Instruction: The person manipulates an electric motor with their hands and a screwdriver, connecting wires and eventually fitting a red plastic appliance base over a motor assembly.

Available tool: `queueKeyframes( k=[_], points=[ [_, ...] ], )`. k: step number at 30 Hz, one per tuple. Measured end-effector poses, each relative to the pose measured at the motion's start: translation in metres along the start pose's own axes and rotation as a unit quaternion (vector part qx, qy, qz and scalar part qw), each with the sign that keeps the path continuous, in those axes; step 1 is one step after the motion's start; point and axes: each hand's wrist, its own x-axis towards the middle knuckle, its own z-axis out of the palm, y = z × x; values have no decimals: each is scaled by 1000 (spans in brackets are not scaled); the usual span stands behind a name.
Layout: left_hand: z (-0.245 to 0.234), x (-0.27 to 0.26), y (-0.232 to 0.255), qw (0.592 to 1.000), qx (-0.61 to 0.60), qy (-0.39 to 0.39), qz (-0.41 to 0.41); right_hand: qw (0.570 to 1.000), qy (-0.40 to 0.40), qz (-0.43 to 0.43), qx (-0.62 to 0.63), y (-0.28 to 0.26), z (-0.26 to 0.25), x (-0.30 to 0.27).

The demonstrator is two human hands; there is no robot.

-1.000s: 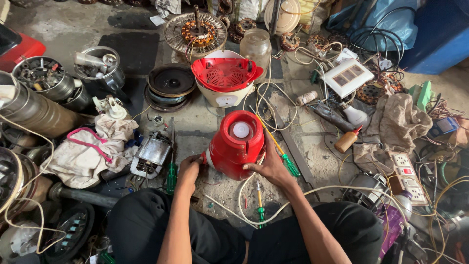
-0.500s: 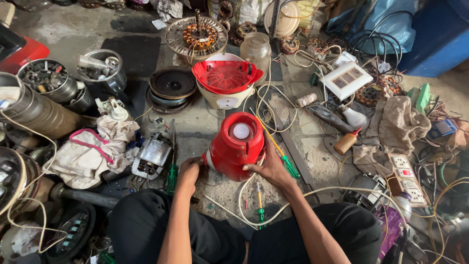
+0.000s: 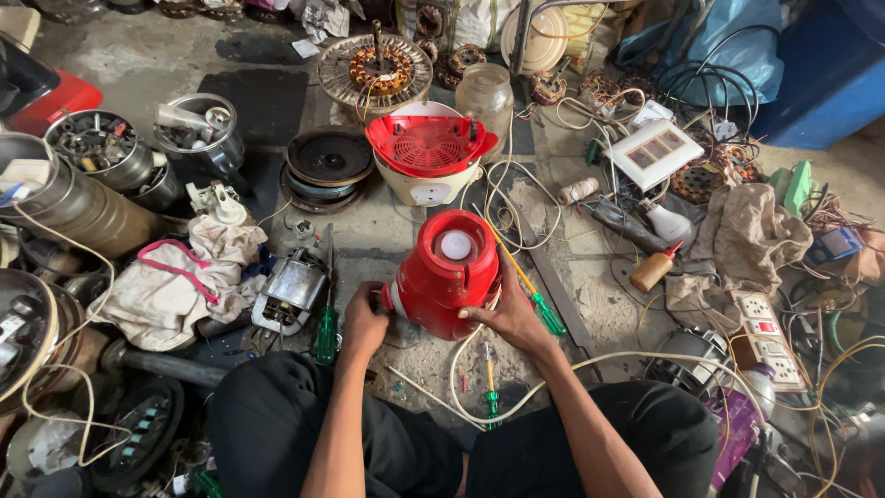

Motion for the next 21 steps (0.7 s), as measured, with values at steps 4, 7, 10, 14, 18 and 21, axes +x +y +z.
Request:
queueKeyframes(
  k=[4, 7, 10, 14, 18, 21],
  points=[
    [-4, -8, 19, 998, 40, 3, 54, 1000, -3, 6, 6, 2, 0, 0],
    [-11, -13, 35, 989, 134, -2, 61, 1000, -1, -3, -6, 4, -1, -1],
    [-10, -14, 43, 970, 201, 23, 138, 1000, 5, 4, -6, 6, 0, -1],
    [-6, -14, 43, 952, 242, 53, 181, 1000, 3, -9, 0, 6, 0, -1],
    [-7, -15, 38, 955, 226, 52, 187, 1000, 4, -4, -11, 7, -1, -3],
    [-9, -17, 41, 952, 234, 53, 189, 1000, -1, -15, 23, 2, 1, -3]
  ],
)
